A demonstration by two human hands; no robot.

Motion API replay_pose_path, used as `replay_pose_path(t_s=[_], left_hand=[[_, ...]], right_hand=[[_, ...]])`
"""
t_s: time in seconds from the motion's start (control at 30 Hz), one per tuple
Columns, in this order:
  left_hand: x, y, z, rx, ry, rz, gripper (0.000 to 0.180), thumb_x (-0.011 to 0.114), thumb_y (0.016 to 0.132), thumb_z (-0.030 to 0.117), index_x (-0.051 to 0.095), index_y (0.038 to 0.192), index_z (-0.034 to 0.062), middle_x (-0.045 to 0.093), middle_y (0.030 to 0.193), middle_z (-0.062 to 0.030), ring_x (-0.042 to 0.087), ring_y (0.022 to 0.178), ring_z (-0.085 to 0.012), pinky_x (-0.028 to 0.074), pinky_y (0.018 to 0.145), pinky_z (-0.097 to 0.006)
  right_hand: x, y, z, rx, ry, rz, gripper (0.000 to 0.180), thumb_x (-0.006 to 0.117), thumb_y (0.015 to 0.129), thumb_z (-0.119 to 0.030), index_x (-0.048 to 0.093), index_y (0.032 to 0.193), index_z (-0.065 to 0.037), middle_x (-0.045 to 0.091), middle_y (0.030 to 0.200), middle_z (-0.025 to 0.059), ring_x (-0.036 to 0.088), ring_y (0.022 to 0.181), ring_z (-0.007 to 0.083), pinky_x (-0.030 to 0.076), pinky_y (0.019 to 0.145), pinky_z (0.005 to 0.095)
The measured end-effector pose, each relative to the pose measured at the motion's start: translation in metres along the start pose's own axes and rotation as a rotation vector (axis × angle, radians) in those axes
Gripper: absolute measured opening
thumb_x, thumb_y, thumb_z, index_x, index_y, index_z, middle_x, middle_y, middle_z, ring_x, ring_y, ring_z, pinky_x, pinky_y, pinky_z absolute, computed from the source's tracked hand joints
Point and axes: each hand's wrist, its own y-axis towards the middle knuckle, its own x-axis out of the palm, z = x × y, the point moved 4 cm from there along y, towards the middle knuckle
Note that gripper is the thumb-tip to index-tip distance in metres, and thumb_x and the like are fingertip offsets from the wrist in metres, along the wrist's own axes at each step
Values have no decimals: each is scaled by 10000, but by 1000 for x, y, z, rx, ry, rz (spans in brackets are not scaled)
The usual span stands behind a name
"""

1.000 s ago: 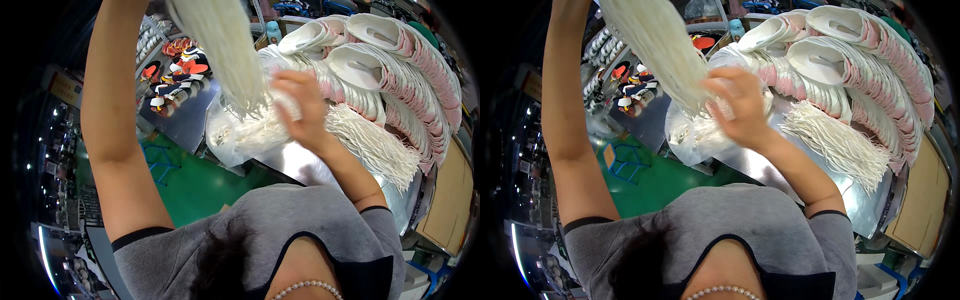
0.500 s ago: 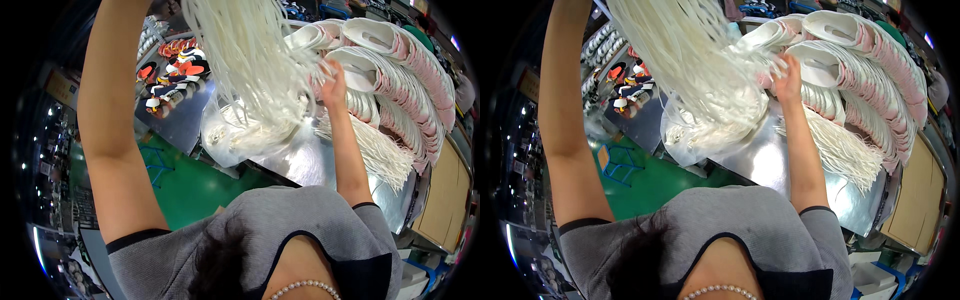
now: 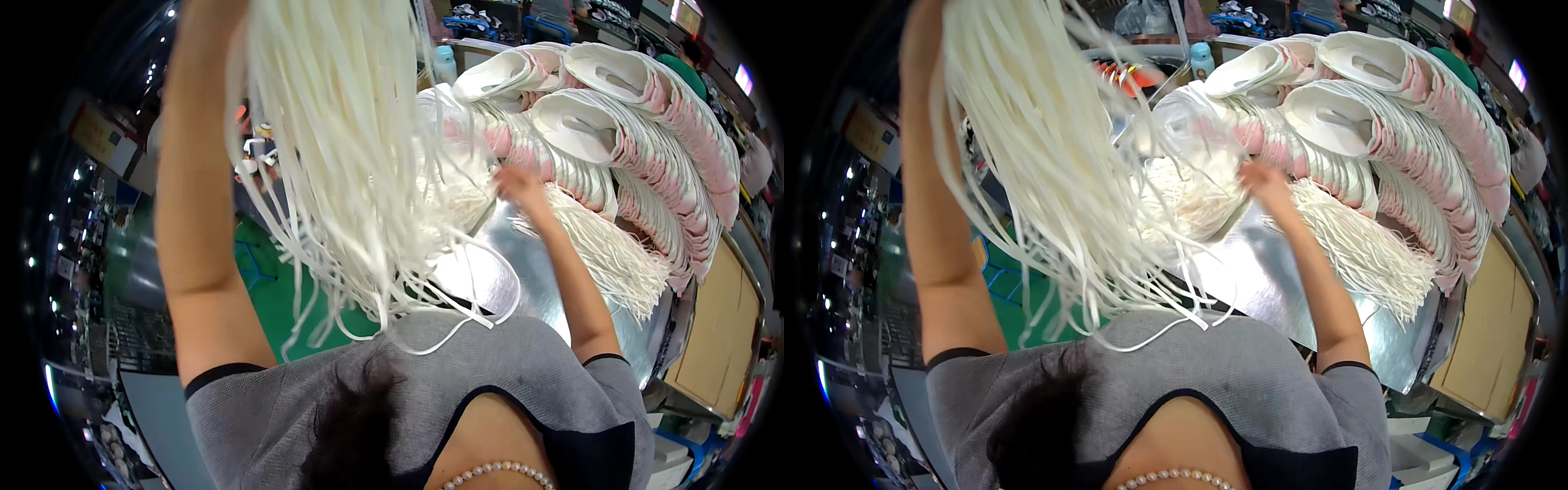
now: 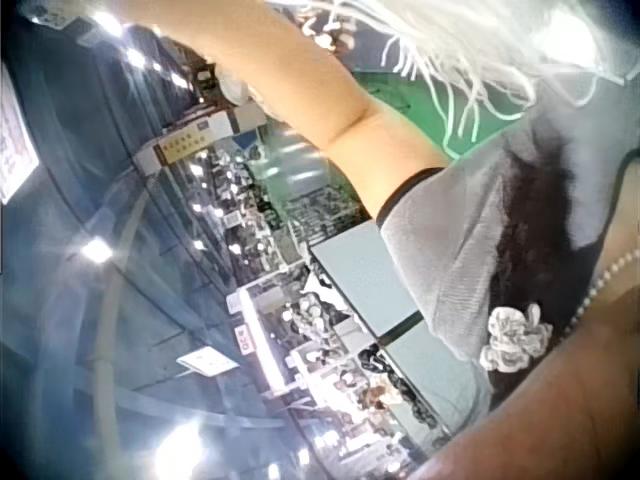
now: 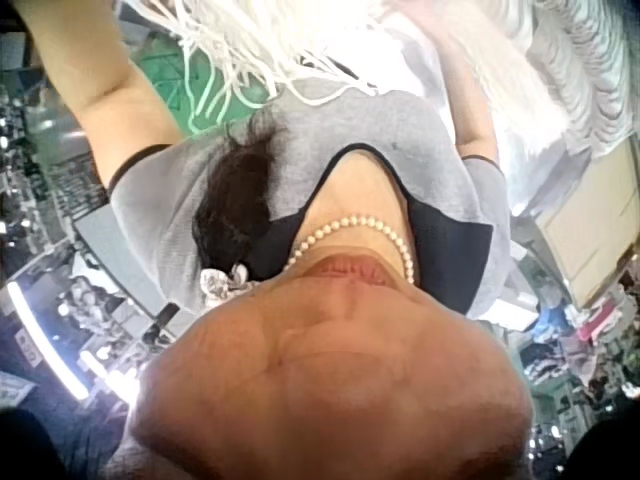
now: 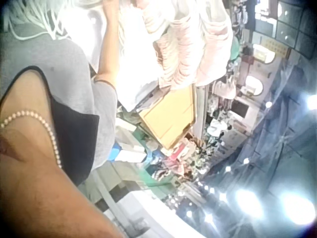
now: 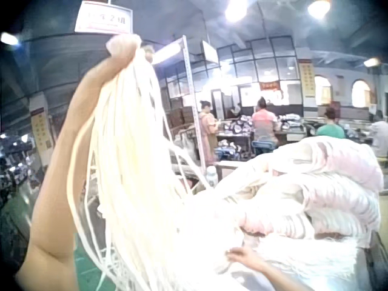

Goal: The person gathers white shoelaces from a pile on a metal table and ties them into a bundle before placing the bundle into a plastic bag.

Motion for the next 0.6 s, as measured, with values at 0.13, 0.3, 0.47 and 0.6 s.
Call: replay_pose_path(t_s=[0.13,0.3,0.47,0.6], left_hand=[[-4,-97,-121,-100,621,6,486,693,789,125,473,1208,13,614,953,-48,583,901,-131,472,825,-294],[15,-140,-188,-412,362,103,917,782,695,193,212,1380,-25,408,1332,-183,410,1231,-266,352,1001,-370],[16,-153,-220,-471,6,-134,925,802,648,178,259,1371,-13,450,1291,-158,426,1209,-231,361,993,-363],[38,-174,-256,-593,-512,-174,531,716,725,139,465,1171,-4,582,980,-115,571,919,-191,443,879,-344]], right_hand=[[-22,-9,-184,-372,101,139,365,559,898,-226,544,1208,-35,585,1023,22,498,791,56,399,706,197],[29,-23,-228,-394,-182,-96,289,676,795,-218,642,1025,-47,553,821,19,459,608,71,366,533,216],[20,-25,-211,-363,-50,-67,220,674,803,-191,663,947,-24,524,723,-27,410,571,39,326,504,203],[9,-21,-199,-7,98,-71,246,638,843,-184,639,997,7,581,706,-7,498,566,24,362,455,188]])
